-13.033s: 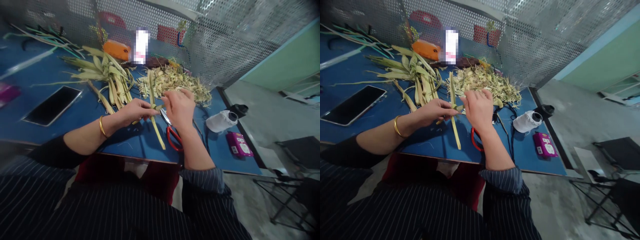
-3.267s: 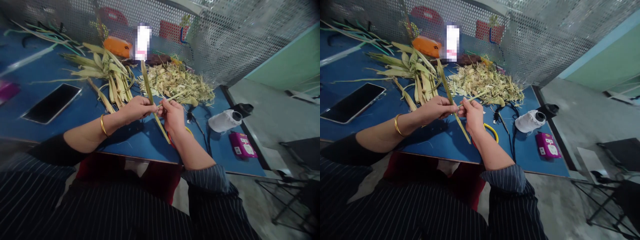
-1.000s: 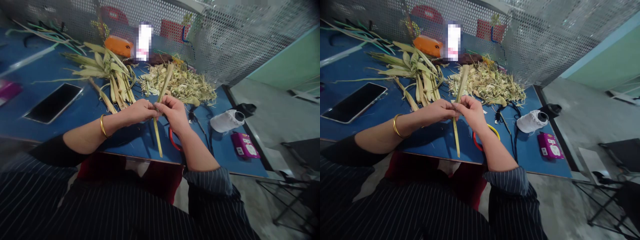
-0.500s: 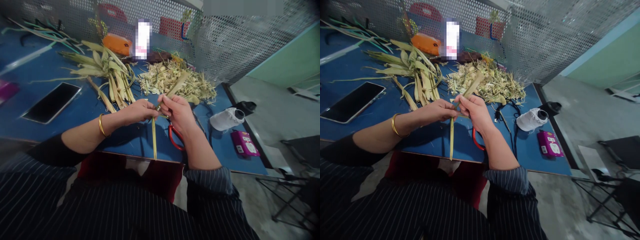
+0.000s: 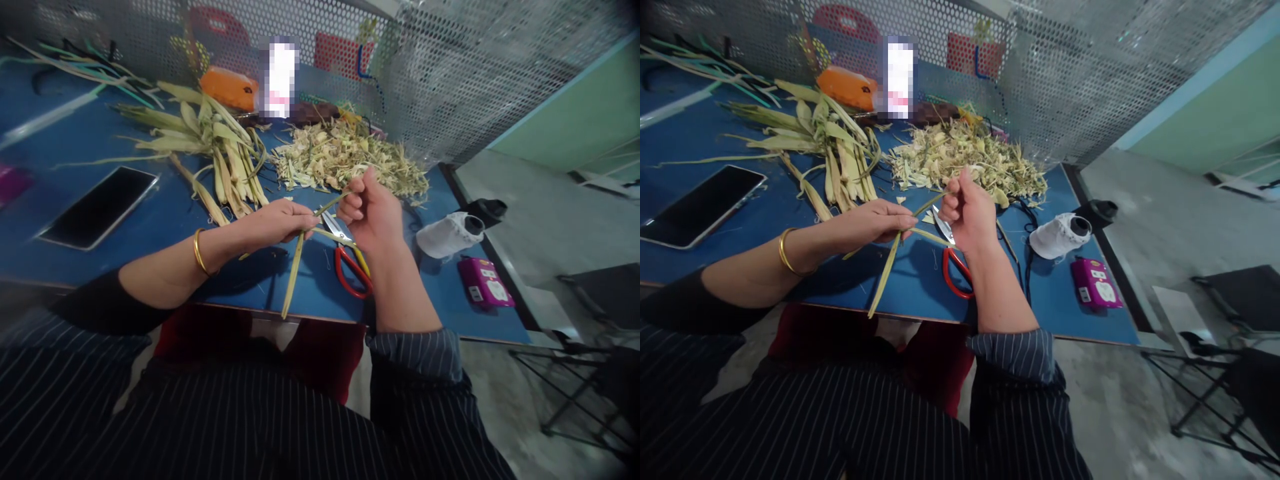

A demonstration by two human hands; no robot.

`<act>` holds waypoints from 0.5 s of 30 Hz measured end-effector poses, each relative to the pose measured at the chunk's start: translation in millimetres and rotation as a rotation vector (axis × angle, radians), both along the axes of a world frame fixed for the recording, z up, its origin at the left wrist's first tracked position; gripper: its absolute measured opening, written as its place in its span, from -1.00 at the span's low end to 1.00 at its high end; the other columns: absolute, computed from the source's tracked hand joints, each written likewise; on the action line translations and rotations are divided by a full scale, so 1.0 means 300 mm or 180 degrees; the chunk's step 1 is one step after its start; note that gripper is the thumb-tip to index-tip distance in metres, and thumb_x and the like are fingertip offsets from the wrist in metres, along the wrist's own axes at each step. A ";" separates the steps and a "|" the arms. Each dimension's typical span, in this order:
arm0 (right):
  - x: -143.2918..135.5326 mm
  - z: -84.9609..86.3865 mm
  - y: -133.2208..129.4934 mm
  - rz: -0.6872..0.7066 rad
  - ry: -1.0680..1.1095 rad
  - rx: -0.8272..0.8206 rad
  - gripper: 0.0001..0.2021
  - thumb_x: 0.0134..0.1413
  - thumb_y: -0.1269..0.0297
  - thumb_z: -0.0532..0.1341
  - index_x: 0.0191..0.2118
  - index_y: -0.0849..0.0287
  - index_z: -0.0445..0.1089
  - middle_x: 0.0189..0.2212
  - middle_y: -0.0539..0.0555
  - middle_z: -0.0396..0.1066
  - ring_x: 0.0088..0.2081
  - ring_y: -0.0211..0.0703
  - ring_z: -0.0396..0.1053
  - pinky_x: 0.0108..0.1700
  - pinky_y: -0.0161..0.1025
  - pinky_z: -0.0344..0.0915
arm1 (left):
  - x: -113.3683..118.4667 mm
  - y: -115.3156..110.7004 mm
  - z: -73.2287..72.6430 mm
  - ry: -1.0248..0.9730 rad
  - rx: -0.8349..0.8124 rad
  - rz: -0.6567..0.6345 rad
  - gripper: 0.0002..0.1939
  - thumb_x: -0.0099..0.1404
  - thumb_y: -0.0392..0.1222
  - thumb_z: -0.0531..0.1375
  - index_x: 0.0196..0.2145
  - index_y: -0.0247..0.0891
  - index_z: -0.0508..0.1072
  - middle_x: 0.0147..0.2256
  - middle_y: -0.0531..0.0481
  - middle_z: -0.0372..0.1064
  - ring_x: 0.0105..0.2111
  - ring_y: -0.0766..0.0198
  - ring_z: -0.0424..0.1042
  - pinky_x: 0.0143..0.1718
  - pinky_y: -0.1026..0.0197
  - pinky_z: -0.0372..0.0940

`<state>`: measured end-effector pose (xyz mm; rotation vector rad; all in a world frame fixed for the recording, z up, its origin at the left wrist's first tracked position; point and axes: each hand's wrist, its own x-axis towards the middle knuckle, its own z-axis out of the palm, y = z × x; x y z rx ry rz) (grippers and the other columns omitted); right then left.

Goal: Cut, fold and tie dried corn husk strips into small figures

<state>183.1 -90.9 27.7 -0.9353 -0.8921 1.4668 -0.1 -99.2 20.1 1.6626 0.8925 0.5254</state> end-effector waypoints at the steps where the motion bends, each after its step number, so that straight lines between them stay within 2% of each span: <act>1: -0.002 -0.002 0.001 -0.0064 0.0013 -0.0008 -0.52 0.08 -0.11 0.22 -0.56 0.11 0.05 -0.73 -0.20 -0.06 -0.73 -0.45 -0.15 -0.68 -0.38 -0.10 | 0.000 -0.001 0.003 0.0018 0.0003 -0.0003 -0.71 0.29 -0.12 0.10 -0.54 -0.28 0.35 -0.66 0.13 0.01 -0.64 0.42 -0.01 -0.58 0.31 -0.09; 5: -0.011 -0.024 0.009 -0.0265 0.0001 -0.0041 -0.49 0.10 -0.11 0.18 -0.58 0.10 -0.05 -0.75 -0.21 -0.11 -0.74 -0.44 -0.19 -0.70 -0.37 -0.12 | 0.000 -0.006 0.017 0.0188 0.0113 -0.0098 -0.70 0.28 -0.10 0.12 -0.56 -0.28 0.35 -0.67 0.13 0.02 -0.63 0.42 0.01 -0.58 0.31 -0.09; 10: -0.011 -0.056 0.024 -0.0266 -0.0142 0.0066 -0.49 0.07 -0.17 0.17 -0.57 0.09 -0.02 -0.75 -0.19 -0.06 -0.74 -0.42 -0.09 -0.68 -0.36 0.00 | -0.008 -0.005 0.016 0.0110 0.0190 -0.0322 -0.66 0.25 -0.07 0.16 -0.61 -0.28 0.35 -0.68 0.12 0.02 -0.65 0.43 0.00 -0.59 0.29 -0.11; 13: -0.004 -0.060 0.029 -0.0256 -0.0336 0.0313 -0.54 0.06 -0.21 0.15 -0.51 0.09 0.13 -0.69 -0.13 0.14 -0.67 -0.38 0.12 -0.58 -0.34 0.16 | -0.015 0.003 0.003 -0.0024 0.0058 -0.0177 -0.68 0.25 -0.06 0.18 -0.58 -0.28 0.41 -0.69 0.13 0.00 -0.66 0.44 -0.01 -0.61 0.30 -0.12; 15: 0.005 -0.054 0.030 -0.0277 -0.0651 0.0603 -0.55 0.09 -0.25 0.10 -0.37 0.09 0.28 -0.56 -0.04 0.34 -0.54 -0.30 0.32 -0.44 -0.30 0.29 | -0.019 0.015 -0.007 -0.0229 -0.0164 0.0108 -0.71 0.25 -0.03 0.20 -0.51 -0.29 0.47 -0.69 0.13 0.02 -0.68 0.45 0.00 -0.63 0.30 -0.13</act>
